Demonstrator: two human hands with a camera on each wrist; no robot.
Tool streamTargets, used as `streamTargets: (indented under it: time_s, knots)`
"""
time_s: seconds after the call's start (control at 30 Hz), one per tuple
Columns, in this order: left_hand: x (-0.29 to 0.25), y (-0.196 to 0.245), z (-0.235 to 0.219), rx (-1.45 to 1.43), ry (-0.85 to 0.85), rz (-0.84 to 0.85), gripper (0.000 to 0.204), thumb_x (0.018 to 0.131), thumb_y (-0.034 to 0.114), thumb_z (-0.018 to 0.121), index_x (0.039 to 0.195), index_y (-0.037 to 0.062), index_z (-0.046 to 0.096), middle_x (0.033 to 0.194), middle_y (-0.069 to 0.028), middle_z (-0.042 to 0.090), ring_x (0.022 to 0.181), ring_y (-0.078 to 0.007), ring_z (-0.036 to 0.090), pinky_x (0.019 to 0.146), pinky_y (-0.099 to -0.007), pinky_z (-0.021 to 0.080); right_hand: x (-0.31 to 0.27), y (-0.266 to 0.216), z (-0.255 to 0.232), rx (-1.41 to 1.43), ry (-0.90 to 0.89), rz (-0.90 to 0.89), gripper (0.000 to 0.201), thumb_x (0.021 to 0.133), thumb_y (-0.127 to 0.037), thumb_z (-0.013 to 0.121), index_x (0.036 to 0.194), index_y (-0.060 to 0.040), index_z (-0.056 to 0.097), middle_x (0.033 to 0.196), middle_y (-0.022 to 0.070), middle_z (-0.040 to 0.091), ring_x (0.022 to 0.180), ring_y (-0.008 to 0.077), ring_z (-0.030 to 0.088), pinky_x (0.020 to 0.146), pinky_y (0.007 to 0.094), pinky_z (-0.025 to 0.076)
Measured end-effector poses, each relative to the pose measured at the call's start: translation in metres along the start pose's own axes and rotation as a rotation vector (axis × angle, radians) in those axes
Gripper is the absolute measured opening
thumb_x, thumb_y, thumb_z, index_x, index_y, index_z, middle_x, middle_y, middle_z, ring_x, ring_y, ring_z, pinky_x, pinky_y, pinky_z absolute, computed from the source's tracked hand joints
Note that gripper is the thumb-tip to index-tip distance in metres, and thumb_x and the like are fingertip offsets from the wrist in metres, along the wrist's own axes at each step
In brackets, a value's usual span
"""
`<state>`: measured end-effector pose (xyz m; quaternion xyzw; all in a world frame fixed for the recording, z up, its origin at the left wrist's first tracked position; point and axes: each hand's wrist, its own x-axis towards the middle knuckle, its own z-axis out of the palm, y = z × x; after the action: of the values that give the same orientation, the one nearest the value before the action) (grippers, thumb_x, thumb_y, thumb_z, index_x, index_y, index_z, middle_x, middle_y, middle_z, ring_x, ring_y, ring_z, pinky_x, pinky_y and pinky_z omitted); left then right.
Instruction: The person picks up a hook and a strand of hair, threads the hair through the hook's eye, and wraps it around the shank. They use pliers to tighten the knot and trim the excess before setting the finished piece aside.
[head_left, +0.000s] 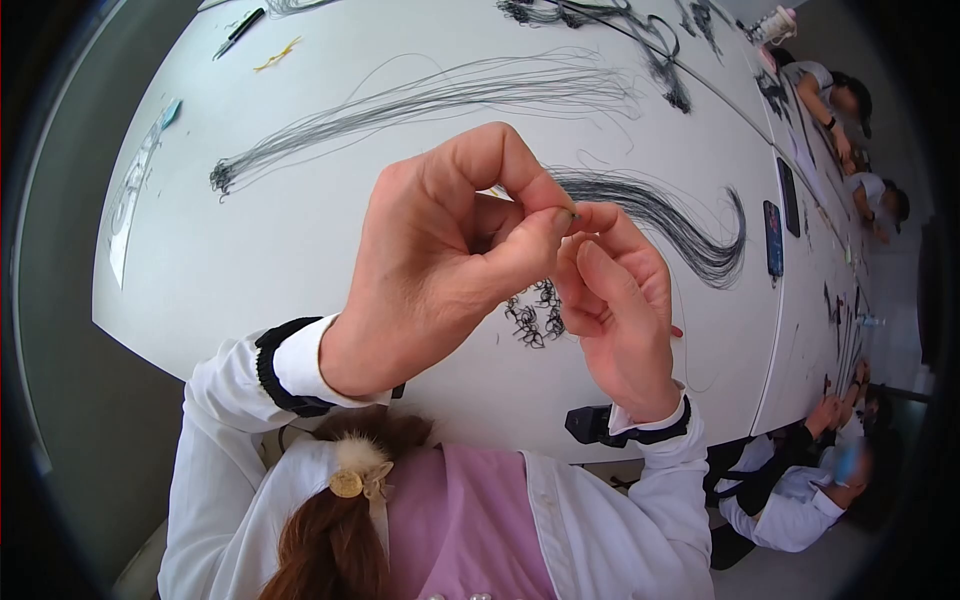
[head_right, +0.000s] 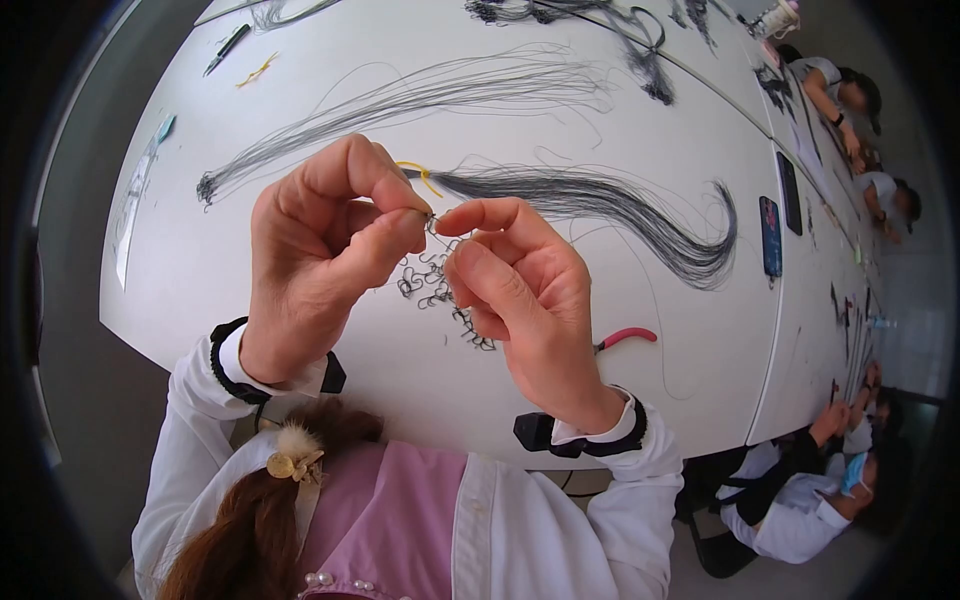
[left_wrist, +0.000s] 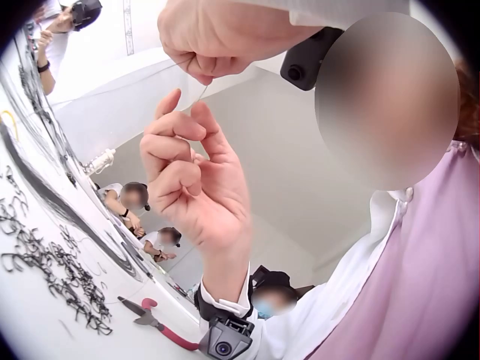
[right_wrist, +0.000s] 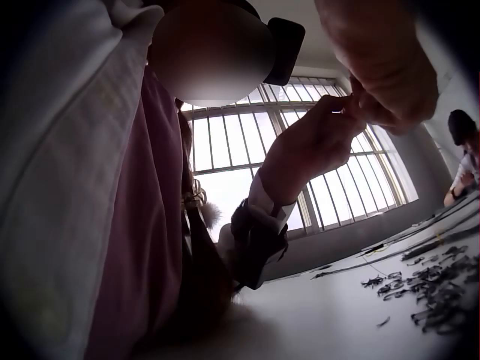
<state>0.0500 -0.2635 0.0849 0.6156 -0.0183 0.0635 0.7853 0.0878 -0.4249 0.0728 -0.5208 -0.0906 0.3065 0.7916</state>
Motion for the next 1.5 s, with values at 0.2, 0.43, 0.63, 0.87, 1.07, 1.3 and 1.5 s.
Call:
streamTargets:
  time_s: [0.2,0.43,0.63,0.87,1.07,1.3,1.5]
  knots:
    - [-0.001,-0.007,0.001,0.038,0.040,0.056,0.006,0.082,-0.004,0.055,0.079,-0.0001,0.052,0.078,-0.0010,0.053,0.066,-0.0036,0.050,0.058,-0.0171,0.042,-0.006,0.017,0.007,-0.148,0.038,-0.190,0.011,0.085,0.003,0.059,0.095,-0.0011,0.059,0.074,0.0003,0.061,0.056,0.0000,0.048,0.048,0.0141,0.036]
    - [-0.004,-0.010,0.001,0.213,0.009,0.188,0.009,0.081,-0.010,0.057,0.080,-0.0021,0.053,0.077,-0.0006,0.051,0.065,-0.0028,0.048,0.056,-0.0175,0.041,-0.010,0.007,0.008,-1.322,0.116,-1.059,0.023,0.065,0.011,0.070,0.085,0.0003,0.066,0.060,0.0007,0.052,0.049,0.0085,0.048,0.039,0.0211,0.035]
    - [-0.003,-0.010,-0.002,0.422,-0.050,0.302,0.009,0.081,-0.010,0.059,0.080,-0.0022,0.055,0.072,0.0000,0.050,0.059,-0.0022,0.044,0.050,-0.0181,0.035,-0.023,-0.007,0.005,-1.528,0.115,-1.192,0.033,0.055,0.006,0.068,0.088,-0.0009,0.068,0.058,-0.0009,0.044,0.046,0.0106,0.040,0.037,0.0237,0.030]
    - [-0.002,-0.009,0.004,0.541,-0.066,0.398,0.010,0.077,-0.010,0.061,0.076,-0.0016,0.056,0.066,-0.0015,0.051,0.054,-0.0043,0.044,0.048,-0.0196,0.034,-0.024,-0.018,0.004,-1.481,0.186,-1.238,0.022,0.066,0.004,0.077,0.085,0.0014,0.065,0.063,0.0026,0.060,0.044,0.0113,0.037,0.037,0.0224,0.026]
    - [-0.001,-0.009,0.004,0.565,-0.185,0.416,0.010,0.075,-0.011,0.061,0.077,-0.0013,0.058,0.069,-0.0038,0.055,0.055,-0.0078,0.050,0.048,-0.0214,0.037,-0.014,-0.022,0.000,-1.445,0.273,-1.229,0.021,0.067,0.005,0.076,0.085,0.0015,0.066,0.067,0.0021,0.061,0.046,0.0073,0.035,0.040,0.0195,0.027]
    - [-0.003,-0.008,0.006,0.546,-0.185,0.361,0.008,0.076,-0.009,0.064,0.078,-0.0023,0.060,0.073,-0.0067,0.060,0.064,-0.0122,0.058,0.056,-0.0227,0.045,-0.008,-0.025,-0.005,-1.355,0.326,-1.089,0.018,0.068,0.009,0.074,0.083,0.0010,0.067,0.064,-0.0006,0.057,0.049,0.0034,0.033,0.043,0.0174,0.026]
    - [-0.004,-0.005,0.003,0.520,-0.198,0.354,0.007,0.077,-0.008,0.065,0.081,-0.0036,0.061,0.075,-0.0074,0.061,0.065,-0.0119,0.058,0.058,-0.0225,0.044,-0.003,-0.025,-0.008,-1.249,0.263,-0.933,0.014,0.072,0.010,0.070,0.082,0.0020,0.066,0.056,-0.0043,0.043,0.048,0.0013,0.031,0.045,0.0172,0.022]
